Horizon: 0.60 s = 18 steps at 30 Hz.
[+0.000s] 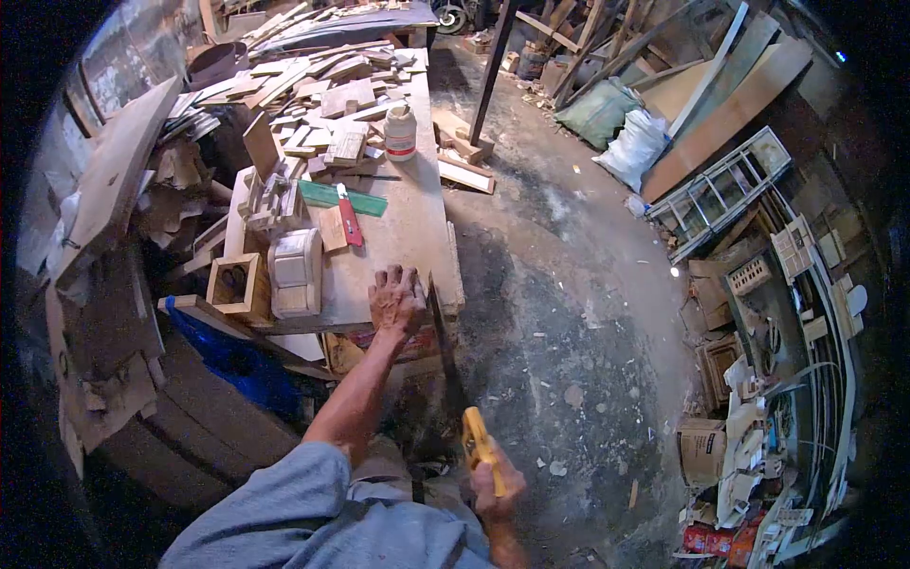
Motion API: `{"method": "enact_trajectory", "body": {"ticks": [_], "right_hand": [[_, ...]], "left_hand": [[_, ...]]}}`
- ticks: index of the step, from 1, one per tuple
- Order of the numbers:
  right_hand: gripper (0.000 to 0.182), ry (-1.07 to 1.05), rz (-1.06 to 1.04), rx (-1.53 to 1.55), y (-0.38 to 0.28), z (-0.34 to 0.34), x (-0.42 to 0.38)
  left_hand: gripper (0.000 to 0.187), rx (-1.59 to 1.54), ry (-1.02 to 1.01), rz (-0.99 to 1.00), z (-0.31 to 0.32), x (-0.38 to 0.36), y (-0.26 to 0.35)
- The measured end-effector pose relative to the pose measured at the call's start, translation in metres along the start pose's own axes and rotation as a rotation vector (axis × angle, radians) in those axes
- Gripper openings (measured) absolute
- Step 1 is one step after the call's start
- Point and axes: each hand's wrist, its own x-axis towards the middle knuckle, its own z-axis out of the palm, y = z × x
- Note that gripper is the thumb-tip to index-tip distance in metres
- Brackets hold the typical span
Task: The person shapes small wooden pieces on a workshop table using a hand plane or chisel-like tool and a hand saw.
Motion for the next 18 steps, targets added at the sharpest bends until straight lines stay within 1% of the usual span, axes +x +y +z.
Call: {"method": "enact_trajectory", "body": {"ticks": [2,4,5,7,8,11,13,14,15,18], "right_hand": [[0.048,0.081,0.129,0.161,0.002,-0.006,-0.003],[0.049,0.162,0.098,0.178,-0.017,0.007,0.021],[0.046,0.122,-0.048,0.159,-0.012,0.018,0.037],[0.041,0.075,-0.163,0.191,0.003,0.04,0.075],[0.04,0.067,-0.184,0.16,0.012,0.053,0.094],[0.04,0.027,-0.218,0.136,0.027,0.088,0.133],[0.041,0.018,-0.144,0.167,0.012,0.107,0.139],[0.041,0.031,-0.142,0.174,0.012,0.112,0.139],[0.041,0.041,-0.141,0.177,0.012,0.115,0.14],[0.041,0.041,-0.147,0.189,0.015,0.118,0.143]], "left_hand": [[0.026,-0.025,-0.003,0.025,0.003,0.0,-0.004],[0.028,-0.053,0.01,0.09,0.003,-0.005,-0.01],[0.029,-0.064,0.014,0.123,0.003,-0.008,-0.014],[0.027,-0.099,-0.018,0.098,-0.005,-0.013,-0.009],[0.026,-0.116,-0.031,0.084,-0.008,-0.014,-0.006],[0.027,-0.15,-0.061,0.087,-0.011,-0.013,-0.007],[0.036,-0.122,-0.092,0.11,-0.004,-0.013,-0.016],[0.041,-0.109,-0.109,0.121,0.001,-0.014,-0.021],[0.048,-0.11,-0.098,0.133,0.002,-0.013,-0.022],[0.046,-0.08,0.017,0.141,0.006,-0.018,-0.017]]}}
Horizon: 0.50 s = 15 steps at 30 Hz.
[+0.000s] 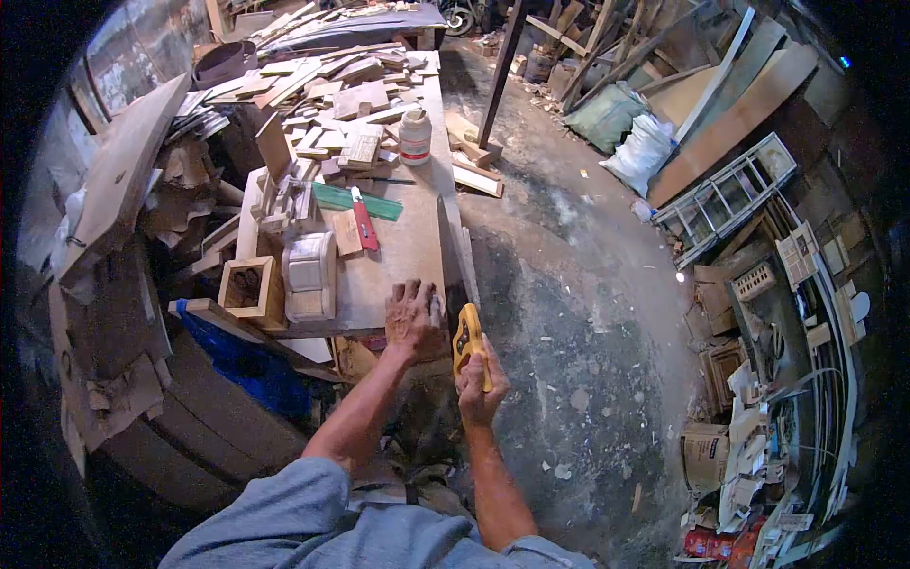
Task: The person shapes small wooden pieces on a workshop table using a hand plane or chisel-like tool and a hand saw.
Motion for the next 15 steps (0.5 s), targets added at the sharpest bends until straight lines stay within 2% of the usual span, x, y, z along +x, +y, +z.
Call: {"method": "enact_trajectory", "body": {"ticks": [4,7,9,12,14,15], "right_hand": [[0.043,0.027,0.131,0.221,-0.013,0.007,-0.004],[0.042,0.008,0.163,0.173,-0.009,-0.003,-0.01],[0.042,-0.026,0.099,0.04,-0.002,-0.018,-0.009],[0.043,-0.044,0.13,0.066,-0.008,-0.019,-0.023],[0.044,-0.036,0.131,0.053,-0.01,-0.031,-0.054],[0.044,-0.025,0.06,0.003,0.003,-0.039,-0.072]], "left_hand": [[0.037,-0.015,-0.078,-0.065,-0.009,0.008,0.008],[0.027,0.001,-0.087,-0.116,-0.014,0.005,0.017],[0.025,-0.01,-0.06,-0.134,-0.011,0.007,0.019],[0.023,-0.006,-0.035,-0.116,-0.008,0.006,0.017],[0.023,0.036,-0.017,-0.222,0.002,0.014,0.019],[0.023,0.059,-0.023,-0.265,0.004,0.013,0.02]]}}
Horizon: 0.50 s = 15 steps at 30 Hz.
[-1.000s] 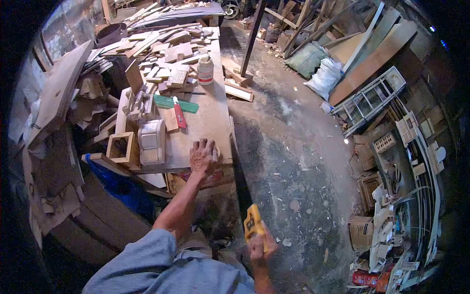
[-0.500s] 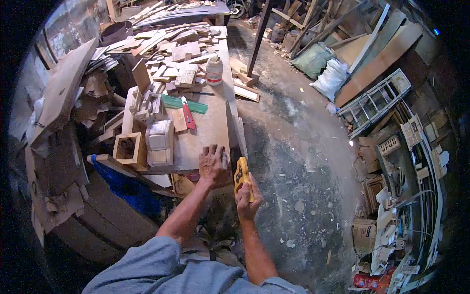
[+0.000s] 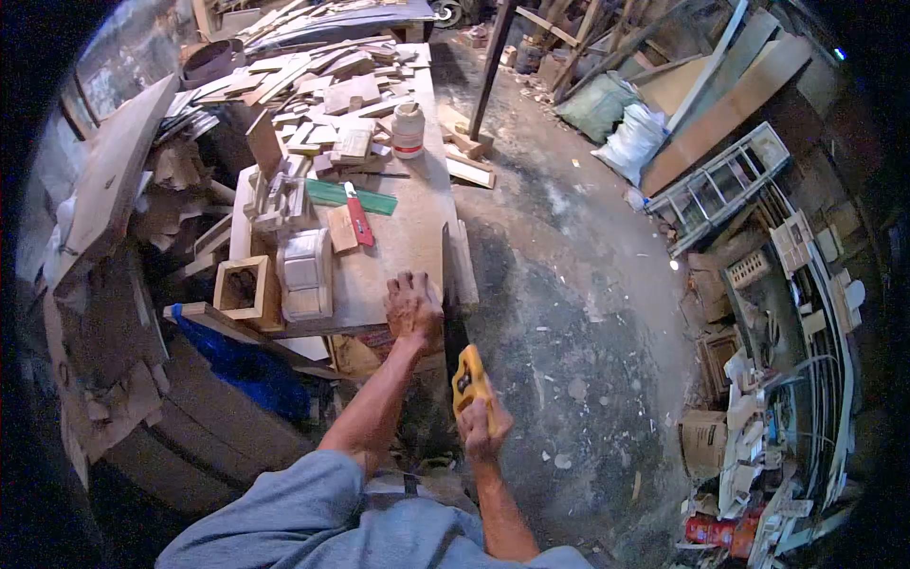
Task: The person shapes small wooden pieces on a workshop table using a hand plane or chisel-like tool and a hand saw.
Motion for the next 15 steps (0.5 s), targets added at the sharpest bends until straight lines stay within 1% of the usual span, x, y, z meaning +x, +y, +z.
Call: {"method": "enact_trajectory", "body": {"ticks": [2,3,4,6,8,9,10,12,14,15], "right_hand": [[0.044,0.092,0.181,-0.023,-0.019,-0.011,-0.023],[0.044,0.116,0.213,-0.045,-0.029,-0.015,-0.036],[0.045,0.14,0.245,-0.066,-0.04,-0.019,-0.05],[0.045,0.13,0.166,-0.15,-0.061,-0.043,-0.058],[0.045,0.126,0.05,-0.121,-0.053,-0.054,-0.046],[0.045,0.128,0.0,-0.105,-0.056,-0.05,-0.04],[0.044,0.133,0.071,0.133,-0.058,-0.043,-0.029],[0.043,0.132,0.006,0.195,-0.044,-0.022,0.001],[0.041,0.098,-0.003,0.061,-0.037,-0.005,0.024],[0.041,0.095,-0.012,0.054,-0.03,0.002,0.03]], "left_hand": [[0.024,-0.001,-0.02,-0.021,0.001,0.004,0.004],[0.024,0.006,-0.034,-0.031,0.0,0.003,0.002],[0.026,0.024,-0.035,-0.001,0.002,0.003,-0.002],[0.029,-0.026,-0.03,0.038,-0.001,0.0,-0.006],[0.033,-0.094,-0.044,0.093,-0.007,0.001,-0.01],[0.035,-0.134,-0.068,0.127,-0.011,0.001,-0.015],[0.038,-0.172,-0.092,0.161,-0.014,0.002,-0.022],[0.04,-0.234,-0.079,0.208,0.0,0.008,-0.038],[0.039,-0.285,-0.047,0.234,0.012,0.013,-0.05],[0.038,-0.307,-0.023,0.236,0.013,0.017,-0.052]]}}
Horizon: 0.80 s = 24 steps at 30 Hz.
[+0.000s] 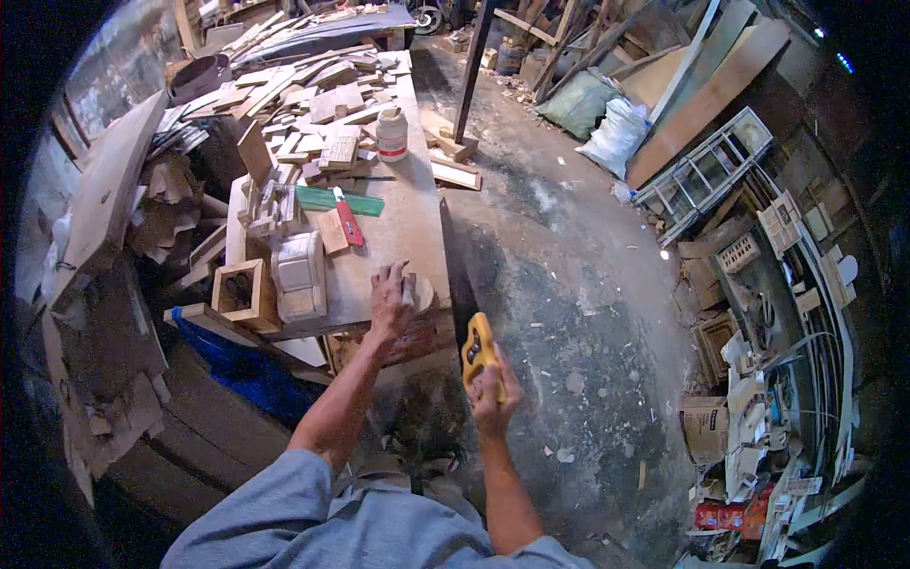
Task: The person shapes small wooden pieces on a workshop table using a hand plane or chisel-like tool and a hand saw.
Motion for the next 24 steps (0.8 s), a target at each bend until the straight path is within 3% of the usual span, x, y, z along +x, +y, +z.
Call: {"method": "enact_trajectory", "body": {"ticks": [7,10,15,19,24], "right_hand": [[0.04,-0.008,-0.04,-0.005,0.022,0.03,0.015],[0.04,0.003,-0.024,0.002,0.018,0.036,0.013],[0.042,0.01,0.132,0.137,0.005,0.042,0.01],[0.043,-0.012,0.0,-0.08,0.042,0.022,-0.01],[0.041,0.009,0.105,-0.09,-0.015,-0.019,-0.059]], "left_hand": [[0.023,0.172,-0.106,0.039,-0.017,0.005,0.025],[0.028,0.211,-0.077,0.032,-0.013,0.004,0.024],[0.029,0.256,-0.039,-0.068,-0.009,0.001,0.035],[0.027,0.286,0.01,-0.196,0.0,0.005,0.036],[0.025,0.307,-0.001,-0.172,-0.003,0.006,0.038]]}}
